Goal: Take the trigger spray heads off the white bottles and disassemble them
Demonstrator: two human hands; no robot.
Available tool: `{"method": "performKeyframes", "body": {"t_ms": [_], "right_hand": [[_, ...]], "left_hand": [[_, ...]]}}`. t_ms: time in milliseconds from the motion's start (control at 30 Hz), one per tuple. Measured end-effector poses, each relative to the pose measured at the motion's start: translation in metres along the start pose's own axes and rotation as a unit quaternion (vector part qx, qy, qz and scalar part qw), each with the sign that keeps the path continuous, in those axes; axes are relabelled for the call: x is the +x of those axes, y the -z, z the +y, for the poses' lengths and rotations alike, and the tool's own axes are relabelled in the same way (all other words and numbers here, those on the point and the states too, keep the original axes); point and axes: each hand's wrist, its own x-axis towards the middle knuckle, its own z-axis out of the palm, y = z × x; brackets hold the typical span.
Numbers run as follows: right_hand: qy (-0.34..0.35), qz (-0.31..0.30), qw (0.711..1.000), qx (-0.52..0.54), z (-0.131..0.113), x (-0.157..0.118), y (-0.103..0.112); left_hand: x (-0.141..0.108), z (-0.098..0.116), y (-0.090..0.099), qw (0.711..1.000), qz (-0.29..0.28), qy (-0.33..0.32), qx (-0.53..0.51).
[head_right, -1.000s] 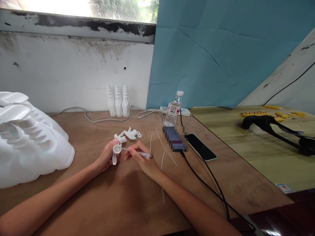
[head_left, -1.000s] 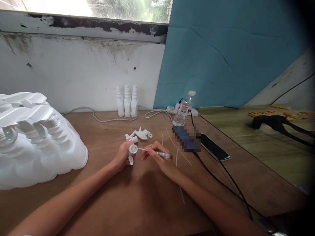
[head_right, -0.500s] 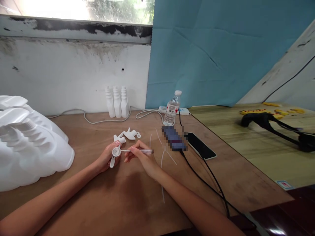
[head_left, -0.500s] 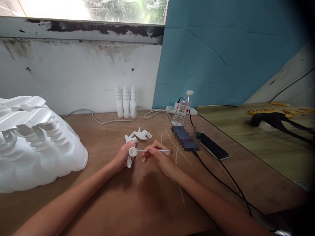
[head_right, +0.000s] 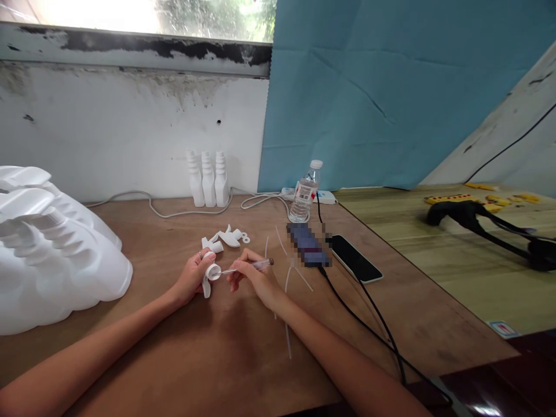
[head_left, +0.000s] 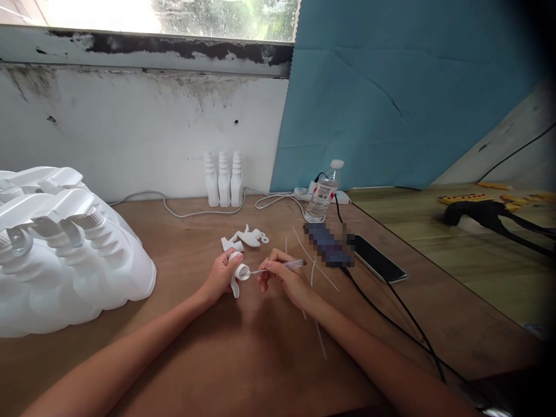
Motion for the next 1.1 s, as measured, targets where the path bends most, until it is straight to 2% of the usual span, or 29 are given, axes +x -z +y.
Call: {"method": "performKeyframes", "body": {"t_ms": [67, 167, 333, 467, 600, 767, 900, 1100], "right_hand": [[0.015, -0.002, 0.998, -0.054, -0.002, -0.001, 0.002], [0.043, 0.029, 0.986, -0.160, -0.002, -0.002, 0.003], [0.088, 0.108, 0.933, -0.333, 0.003, -0.002, 0.010], [0.103, 0.131, 0.893, -0.418, 0.004, 0.002, 0.018], [0.110, 0.127, 0.893, -0.417, 0.001, 0.005, 0.021], [0.078, 0.046, 0.921, -0.379, 0.004, 0.005, 0.018], [0.059, -0.016, 0.924, -0.377, 0.011, 0.005, 0.017], [0.083, 0.038, 0.889, -0.448, 0.015, 0.009, 0.031]], "left_hand": [[-0.001, -0.002, 0.001, 0.998, 0.031, -0.045, 0.045], [-0.001, -0.003, 0.003, 0.980, 0.083, -0.107, 0.144], [0.001, -0.002, 0.011, 0.953, 0.125, -0.144, 0.237], [0.000, 0.001, 0.021, 0.920, 0.136, -0.193, 0.312], [-0.003, 0.003, 0.031, 0.889, 0.086, -0.262, 0.367], [-0.007, 0.004, 0.039, 0.834, 0.004, -0.322, 0.447], [-0.007, 0.004, 0.041, 0.804, -0.022, -0.316, 0.504], [-0.003, -0.005, 0.042, 0.764, -0.021, -0.272, 0.585]]}}
